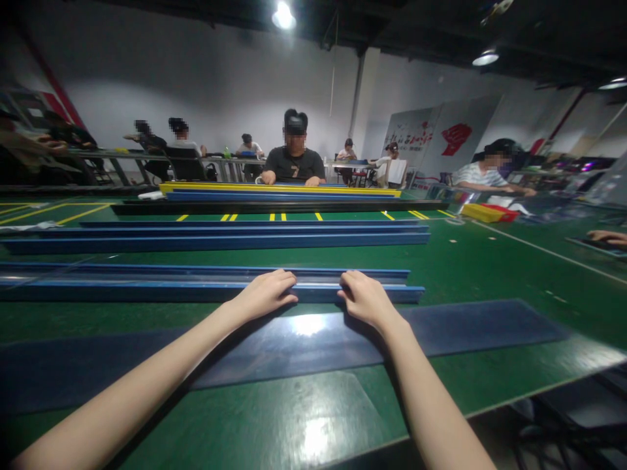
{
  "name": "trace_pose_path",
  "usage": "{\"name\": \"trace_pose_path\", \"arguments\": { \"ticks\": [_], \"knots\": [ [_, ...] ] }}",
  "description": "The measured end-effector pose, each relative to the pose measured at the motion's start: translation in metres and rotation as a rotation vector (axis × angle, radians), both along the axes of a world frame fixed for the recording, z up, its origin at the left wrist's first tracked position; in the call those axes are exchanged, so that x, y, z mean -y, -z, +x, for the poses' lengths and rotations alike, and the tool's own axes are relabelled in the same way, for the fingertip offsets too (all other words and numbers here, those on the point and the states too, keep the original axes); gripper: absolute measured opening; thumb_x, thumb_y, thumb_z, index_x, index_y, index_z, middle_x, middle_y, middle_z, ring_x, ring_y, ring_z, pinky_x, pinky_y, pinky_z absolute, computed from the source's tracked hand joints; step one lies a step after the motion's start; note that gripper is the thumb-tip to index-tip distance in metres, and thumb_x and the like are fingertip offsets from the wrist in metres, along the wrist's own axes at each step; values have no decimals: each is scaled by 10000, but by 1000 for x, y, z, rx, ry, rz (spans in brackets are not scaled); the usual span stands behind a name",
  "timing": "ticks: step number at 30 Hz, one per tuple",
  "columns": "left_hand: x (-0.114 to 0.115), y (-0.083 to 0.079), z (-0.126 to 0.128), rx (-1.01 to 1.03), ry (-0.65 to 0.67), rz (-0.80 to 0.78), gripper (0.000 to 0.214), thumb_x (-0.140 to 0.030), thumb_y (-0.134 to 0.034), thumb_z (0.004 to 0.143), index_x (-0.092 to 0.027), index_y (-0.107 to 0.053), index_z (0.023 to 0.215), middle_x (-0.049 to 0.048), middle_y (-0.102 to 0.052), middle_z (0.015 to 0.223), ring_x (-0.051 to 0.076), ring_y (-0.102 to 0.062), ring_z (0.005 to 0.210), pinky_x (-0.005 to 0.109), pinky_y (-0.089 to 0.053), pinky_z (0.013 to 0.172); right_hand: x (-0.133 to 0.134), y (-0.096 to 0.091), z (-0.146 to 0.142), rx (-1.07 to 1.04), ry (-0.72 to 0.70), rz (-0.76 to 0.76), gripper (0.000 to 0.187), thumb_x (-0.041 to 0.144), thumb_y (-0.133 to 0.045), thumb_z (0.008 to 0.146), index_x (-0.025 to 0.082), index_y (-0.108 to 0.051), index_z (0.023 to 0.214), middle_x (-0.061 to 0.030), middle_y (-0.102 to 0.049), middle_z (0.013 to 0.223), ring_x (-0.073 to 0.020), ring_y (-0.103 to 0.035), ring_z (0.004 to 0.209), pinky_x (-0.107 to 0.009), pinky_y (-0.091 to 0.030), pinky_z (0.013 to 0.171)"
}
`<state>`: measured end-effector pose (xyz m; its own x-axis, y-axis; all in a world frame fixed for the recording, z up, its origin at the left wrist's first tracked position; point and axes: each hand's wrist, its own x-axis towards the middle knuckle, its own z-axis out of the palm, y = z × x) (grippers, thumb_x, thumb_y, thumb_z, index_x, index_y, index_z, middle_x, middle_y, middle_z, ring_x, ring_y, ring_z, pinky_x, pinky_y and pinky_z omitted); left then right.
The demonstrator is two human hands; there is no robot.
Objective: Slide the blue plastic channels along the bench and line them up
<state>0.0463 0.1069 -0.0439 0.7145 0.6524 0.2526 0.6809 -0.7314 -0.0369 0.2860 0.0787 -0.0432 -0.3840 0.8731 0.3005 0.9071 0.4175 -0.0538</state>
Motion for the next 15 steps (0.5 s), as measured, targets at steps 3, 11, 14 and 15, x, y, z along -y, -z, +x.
{"name": "trace_pose_path", "arguments": {
  "ticks": [3, 11, 14, 15],
  "knots": [
    [1, -1, 1, 4, -11, -10, 169, -323, -542, 794, -165, -533, 853, 37, -595, 949, 179, -525, 910, 271, -429, 752, 0, 1, 0, -1, 5, -36, 171, 268, -428, 814, 178, -541, 906, -61, -596, 914, -173, -531, 842, -246, -360, 705],
    [3, -2, 2, 14, -22, -25, 165, -312, -528, 802, -161, -544, 868, 38, -602, 956, 183, -527, 913, 277, -431, 752, -1, 1, 1, 34, 9, -61, 255, 304, -396, 837, 168, -580, 949, -74, -610, 973, -184, -542, 913, -260, -377, 771],
    [3, -1, 2, 13, -23, -25, 170, -317, -521, 805, -162, -548, 868, 41, -604, 951, 185, -528, 907, 278, -432, 750, 0, 0, 0, 40, 17, -69, 279, 312, -388, 842, 169, -585, 978, -77, -607, 1012, -183, -538, 946, -259, -378, 794],
    [3, -1, 2, 12, -24, -25, 169, -317, -519, 805, -163, -549, 867, 41, -605, 947, 185, -528, 906, 278, -432, 748, 0, 0, 0, 44, 20, -72, 288, 315, -385, 843, 169, -586, 989, -79, -607, 1024, -183, -537, 957, -260, -378, 803]
  ]
}}
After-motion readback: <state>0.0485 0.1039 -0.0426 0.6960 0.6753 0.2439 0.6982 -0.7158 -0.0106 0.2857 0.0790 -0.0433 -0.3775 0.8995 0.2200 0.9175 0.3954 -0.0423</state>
